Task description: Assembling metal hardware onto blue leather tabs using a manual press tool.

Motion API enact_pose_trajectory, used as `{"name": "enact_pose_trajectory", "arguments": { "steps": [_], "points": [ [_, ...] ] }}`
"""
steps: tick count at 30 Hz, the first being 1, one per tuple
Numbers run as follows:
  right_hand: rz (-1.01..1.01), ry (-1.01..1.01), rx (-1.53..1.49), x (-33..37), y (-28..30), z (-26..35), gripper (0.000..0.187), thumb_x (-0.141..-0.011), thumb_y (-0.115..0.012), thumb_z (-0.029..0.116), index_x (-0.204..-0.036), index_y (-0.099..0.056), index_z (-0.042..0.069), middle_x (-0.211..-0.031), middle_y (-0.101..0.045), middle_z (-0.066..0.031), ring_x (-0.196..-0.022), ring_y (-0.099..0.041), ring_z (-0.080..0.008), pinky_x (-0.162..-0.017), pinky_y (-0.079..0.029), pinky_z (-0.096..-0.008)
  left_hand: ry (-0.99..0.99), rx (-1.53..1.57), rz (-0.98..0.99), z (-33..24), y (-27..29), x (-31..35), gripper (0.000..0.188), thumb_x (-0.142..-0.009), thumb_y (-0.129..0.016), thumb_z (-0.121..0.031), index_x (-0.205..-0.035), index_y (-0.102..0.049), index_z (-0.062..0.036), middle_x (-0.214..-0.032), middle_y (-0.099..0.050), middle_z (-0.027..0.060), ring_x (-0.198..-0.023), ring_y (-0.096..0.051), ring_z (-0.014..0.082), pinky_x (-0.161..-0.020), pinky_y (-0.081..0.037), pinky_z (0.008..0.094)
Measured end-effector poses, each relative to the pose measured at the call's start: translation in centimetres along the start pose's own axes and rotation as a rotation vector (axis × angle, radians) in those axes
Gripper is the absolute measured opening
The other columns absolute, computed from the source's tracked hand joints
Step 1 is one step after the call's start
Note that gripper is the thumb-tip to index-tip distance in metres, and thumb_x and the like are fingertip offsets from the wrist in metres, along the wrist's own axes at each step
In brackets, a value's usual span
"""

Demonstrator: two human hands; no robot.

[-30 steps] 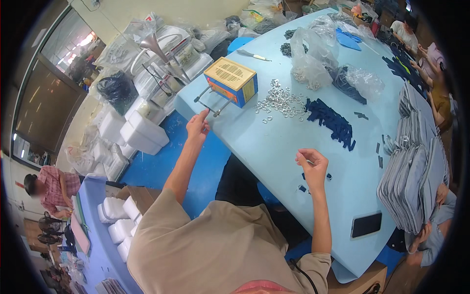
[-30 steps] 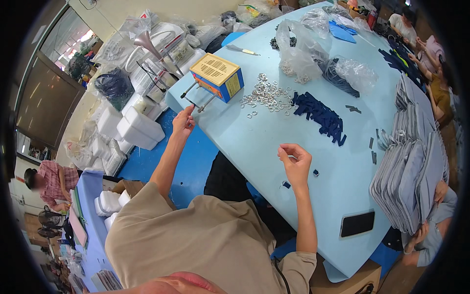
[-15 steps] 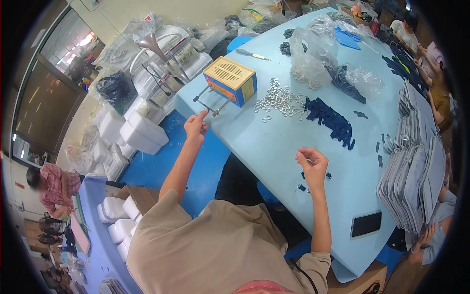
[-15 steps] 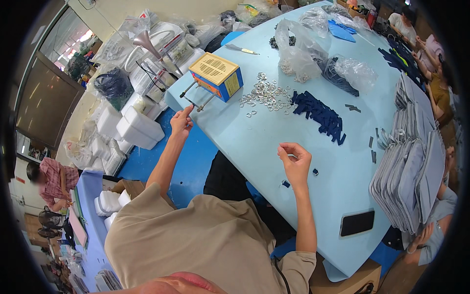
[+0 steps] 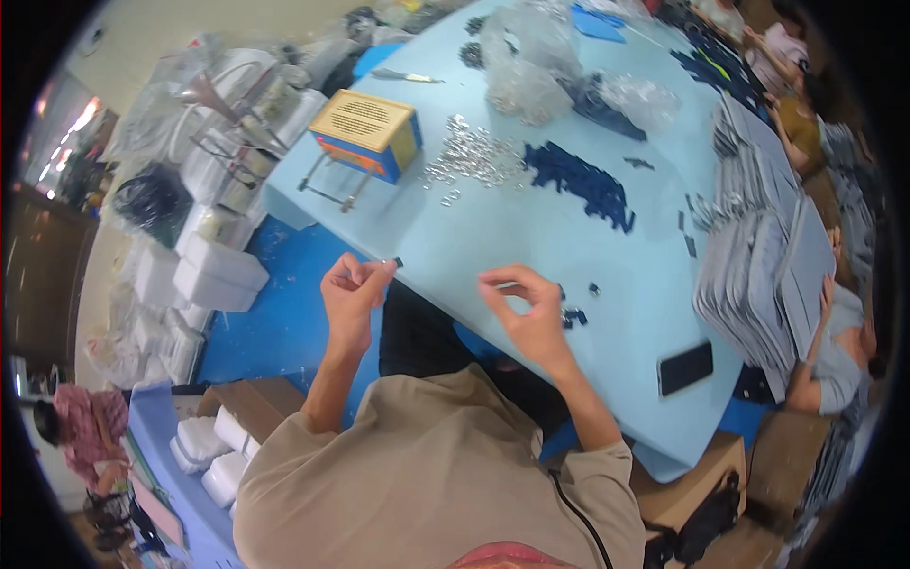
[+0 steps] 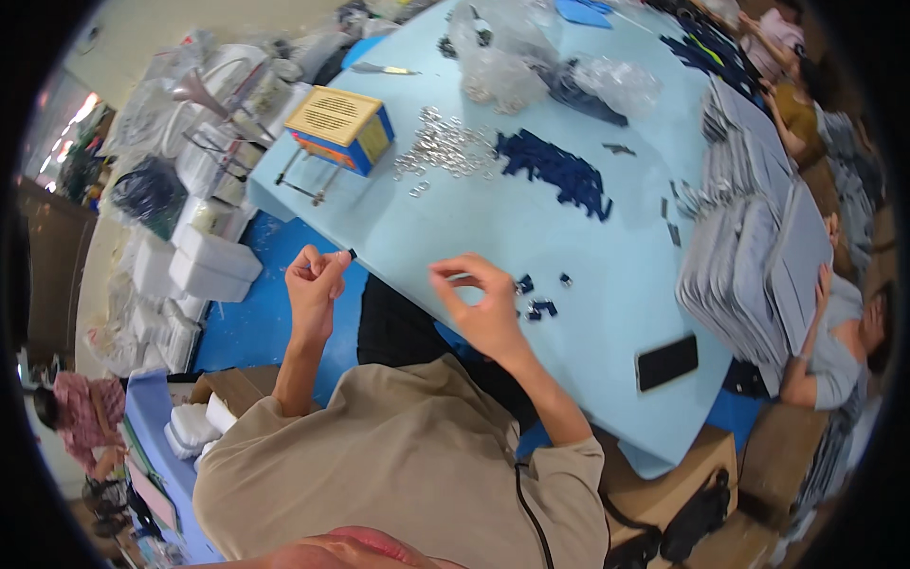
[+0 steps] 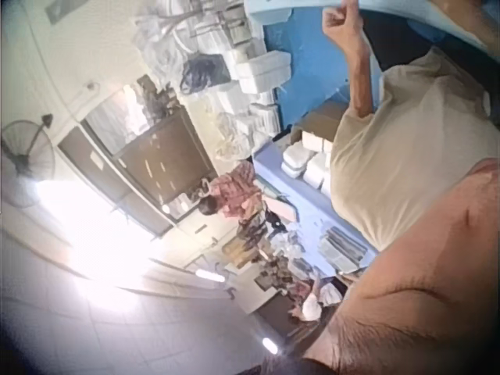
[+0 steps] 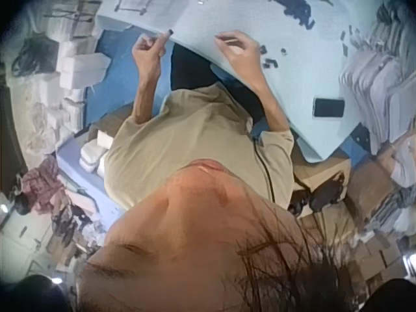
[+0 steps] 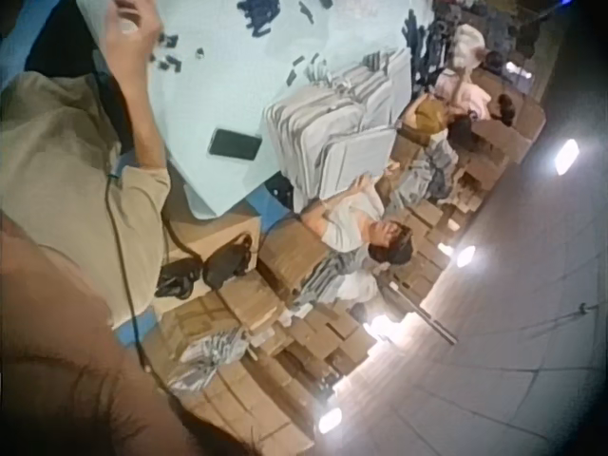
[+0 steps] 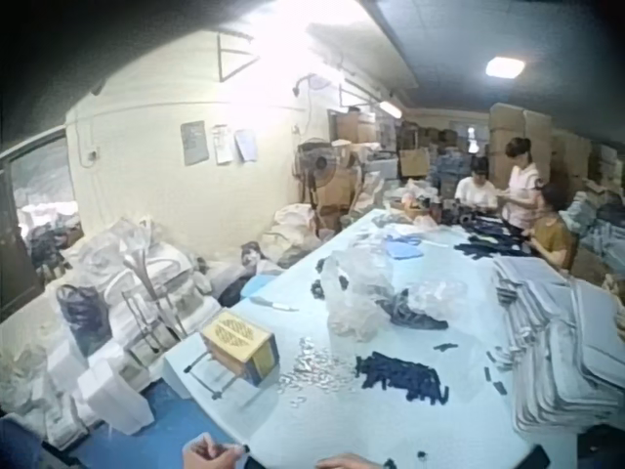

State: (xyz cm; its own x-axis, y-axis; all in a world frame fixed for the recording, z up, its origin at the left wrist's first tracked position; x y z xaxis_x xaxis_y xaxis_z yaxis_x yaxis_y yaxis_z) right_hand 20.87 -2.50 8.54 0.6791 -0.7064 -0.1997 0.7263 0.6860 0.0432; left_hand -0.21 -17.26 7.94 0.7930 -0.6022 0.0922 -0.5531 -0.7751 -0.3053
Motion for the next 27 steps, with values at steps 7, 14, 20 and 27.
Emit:
{"name": "enact_pose_trajectory", "arguments": {
  "steps": [7,14,20,27],
  "points": [
    [-0.095,-0.059,-0.285,2.7,-2.0,1.9,0.018,-0.092,-0.073,0.000,-0.109,-0.067,-0.004,-0.109,-0.069,-0.0102,-0.103,-0.068,-0.0171,-0.091,-0.057,-0.0311,-0.041,-0.050,0.362,1.7,-5.1,4.0,0.042,-0.083,-0.079,0.008,-0.071,-0.044,-0.0109,-0.091,-0.076,0.0158,-0.078,-0.065,0.0064,-0.066,-0.049,0.0219],
    [-0.259,0.012,-0.181,5.5,-1.1,0.8,0.016,-0.090,-0.071,-0.007,-0.106,-0.067,-0.004,-0.102,-0.069,-0.0097,-0.096,-0.070,-0.0153,-0.091,-0.057,-0.0298,-0.019,-0.109,0.434,2.8,-6.6,5.6,0.040,-0.083,-0.079,0.008,-0.069,-0.045,-0.0081,-0.088,-0.074,0.0155,-0.089,-0.071,0.0124,-0.069,-0.055,0.0241],
    [-0.317,-0.052,-0.167,5.9,-1.6,0.3,0.021,-0.089,-0.070,-0.010,-0.109,-0.066,-0.005,-0.098,-0.069,-0.0099,-0.092,-0.069,-0.0151,-0.085,-0.055,-0.0284,-0.073,-0.114,0.438,4.4,-6.0,5.6,0.037,-0.085,-0.078,0.006,-0.070,-0.047,-0.0062,-0.094,-0.075,0.0188,-0.089,-0.071,0.0131,-0.070,-0.056,0.0238],
    [-0.408,-0.077,-0.037,4.4,2.1,-3.2,0.016,-0.092,-0.069,-0.004,-0.107,-0.064,-0.003,-0.094,-0.069,-0.0071,-0.091,-0.067,-0.0125,-0.079,-0.053,-0.0263,-0.102,-0.292,0.497,3.9,-7.3,5.1,0.015,-0.093,-0.073,-0.004,-0.096,-0.058,-0.0021,-0.106,-0.076,0.0140,-0.064,-0.064,0.0077,-0.057,-0.050,0.0211]
  ]
}}
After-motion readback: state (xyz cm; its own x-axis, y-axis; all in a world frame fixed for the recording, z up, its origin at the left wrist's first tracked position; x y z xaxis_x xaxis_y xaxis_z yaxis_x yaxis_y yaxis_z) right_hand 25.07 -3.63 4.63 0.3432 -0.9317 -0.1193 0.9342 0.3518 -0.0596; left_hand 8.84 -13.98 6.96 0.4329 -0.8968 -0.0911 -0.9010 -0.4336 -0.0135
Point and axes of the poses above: each hand's wrist, its own x-axis away from the middle knuckle, its own y-axis out of the back of the hand, z = x × y, the point moved 4 cm from there along -x, towards the middle knuckle
